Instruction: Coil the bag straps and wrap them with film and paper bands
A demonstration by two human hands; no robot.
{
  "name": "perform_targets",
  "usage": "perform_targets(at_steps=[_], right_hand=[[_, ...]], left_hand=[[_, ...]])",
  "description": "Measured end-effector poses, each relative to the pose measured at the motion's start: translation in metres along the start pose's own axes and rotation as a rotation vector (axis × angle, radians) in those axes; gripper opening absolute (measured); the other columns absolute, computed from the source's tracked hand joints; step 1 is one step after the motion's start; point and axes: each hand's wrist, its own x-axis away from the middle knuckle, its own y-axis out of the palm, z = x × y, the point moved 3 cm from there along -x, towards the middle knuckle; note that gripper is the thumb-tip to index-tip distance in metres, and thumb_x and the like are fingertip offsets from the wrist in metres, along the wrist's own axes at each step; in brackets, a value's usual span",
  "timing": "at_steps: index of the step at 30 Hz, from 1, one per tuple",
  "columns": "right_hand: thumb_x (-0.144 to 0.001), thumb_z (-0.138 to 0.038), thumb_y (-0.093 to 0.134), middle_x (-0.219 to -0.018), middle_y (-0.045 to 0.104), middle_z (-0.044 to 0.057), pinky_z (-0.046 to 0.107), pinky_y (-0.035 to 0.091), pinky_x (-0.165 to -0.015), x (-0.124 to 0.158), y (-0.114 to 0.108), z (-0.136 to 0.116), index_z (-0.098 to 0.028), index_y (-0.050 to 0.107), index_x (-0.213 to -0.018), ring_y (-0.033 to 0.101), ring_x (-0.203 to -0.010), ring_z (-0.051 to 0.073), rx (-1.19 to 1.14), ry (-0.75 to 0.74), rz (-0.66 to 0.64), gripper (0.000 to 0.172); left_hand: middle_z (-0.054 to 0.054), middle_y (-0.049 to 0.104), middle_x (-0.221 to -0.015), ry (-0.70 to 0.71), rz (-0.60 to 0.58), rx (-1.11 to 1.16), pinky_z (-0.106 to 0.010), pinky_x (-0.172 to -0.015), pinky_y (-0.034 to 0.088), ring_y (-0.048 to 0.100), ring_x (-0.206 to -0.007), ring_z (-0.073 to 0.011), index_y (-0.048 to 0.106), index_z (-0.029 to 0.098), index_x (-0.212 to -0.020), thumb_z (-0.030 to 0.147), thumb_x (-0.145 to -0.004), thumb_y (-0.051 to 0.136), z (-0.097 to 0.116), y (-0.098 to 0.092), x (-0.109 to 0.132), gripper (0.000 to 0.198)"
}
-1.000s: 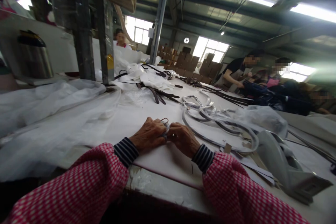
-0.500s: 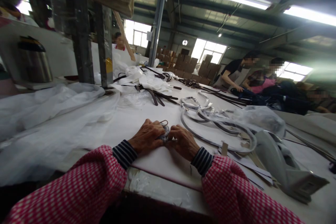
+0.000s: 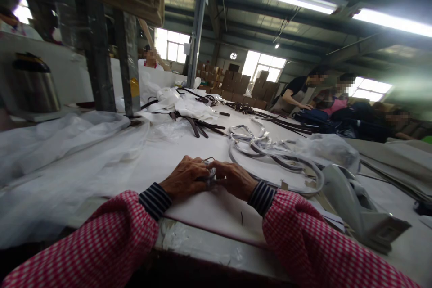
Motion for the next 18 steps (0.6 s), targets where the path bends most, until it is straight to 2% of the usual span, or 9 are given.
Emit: perform_targets(at_steps=[4,9,11,15,16,18], right_hand=[[-0.078,-0.012,0.081,-0.088,0.063,-0.001,0.024,0.037,-0.068,-0.0086,-0.0050,0.0042,-0.023,0.072,-0.098,0.057,-0.079,0.014,0.116,0.005,-0.036,0.024],[-0.078,-0.018,0.083,-0.085,0.062,-0.002,0.024,0.032,-0.064,-0.0079,-0.0047,0.0071,-0.024,0.075,-0.096,0.056,-0.076,0.013,0.129,0.031,-0.069,0.020],[-0.078,-0.018,0.082,-0.084,0.062,-0.002,0.023,0.031,-0.061,-0.0061,-0.0031,0.0068,-0.024,0.074,-0.095,0.055,-0.072,0.012,0.122,0.066,-0.056,0.019],[-0.079,-0.020,0.081,-0.086,0.064,0.000,0.025,0.032,-0.062,-0.0047,0.0017,0.0022,-0.022,0.074,-0.093,0.057,-0.075,0.014,0.142,0.102,-0.023,0.016],[-0.080,-0.020,0.080,-0.087,0.064,0.001,0.025,0.032,-0.062,-0.0050,0.0027,0.0007,-0.022,0.074,-0.093,0.058,-0.076,0.015,0.147,0.106,-0.018,0.015],[-0.080,-0.019,0.079,-0.088,0.065,0.002,0.025,0.034,-0.064,-0.0059,0.0025,-0.0018,-0.021,0.074,-0.092,0.059,-0.078,0.016,0.148,0.107,-0.023,0.013]], left_hand=[[0.003,0.074,-0.092,0.020,-0.028,0.009,-0.034,-0.080,0.032,0.061,-0.095,-0.0205,0.072,0.024,-0.087,0.030,-0.090,0.071,0.0004,-0.0030,-0.0004,0.007],[0.002,0.074,-0.090,0.037,-0.044,0.069,-0.033,-0.081,0.036,0.060,-0.091,-0.0199,0.075,0.027,-0.091,0.034,-0.093,0.066,-0.0013,-0.0053,0.0020,0.012],[0.001,0.073,-0.094,0.022,-0.049,0.089,-0.033,-0.083,0.037,0.059,-0.093,-0.0204,0.074,0.026,-0.095,0.033,-0.090,0.068,-0.0011,-0.0051,0.0022,0.010],[-0.002,0.071,-0.114,-0.022,-0.050,0.069,-0.037,-0.092,0.038,0.058,-0.105,-0.0255,0.067,0.026,-0.116,0.040,-0.079,0.081,0.0017,-0.0008,0.0003,0.042],[-0.002,0.071,-0.116,-0.028,-0.038,0.057,-0.038,-0.093,0.038,0.057,-0.107,-0.0263,0.066,0.026,-0.119,0.043,-0.080,0.080,0.0028,0.0006,-0.0004,0.044],[-0.002,0.071,-0.117,-0.024,-0.008,0.040,-0.039,-0.093,0.037,0.058,-0.106,-0.0262,0.066,0.027,-0.119,0.041,-0.087,0.074,0.0051,0.0033,-0.0012,0.036]])
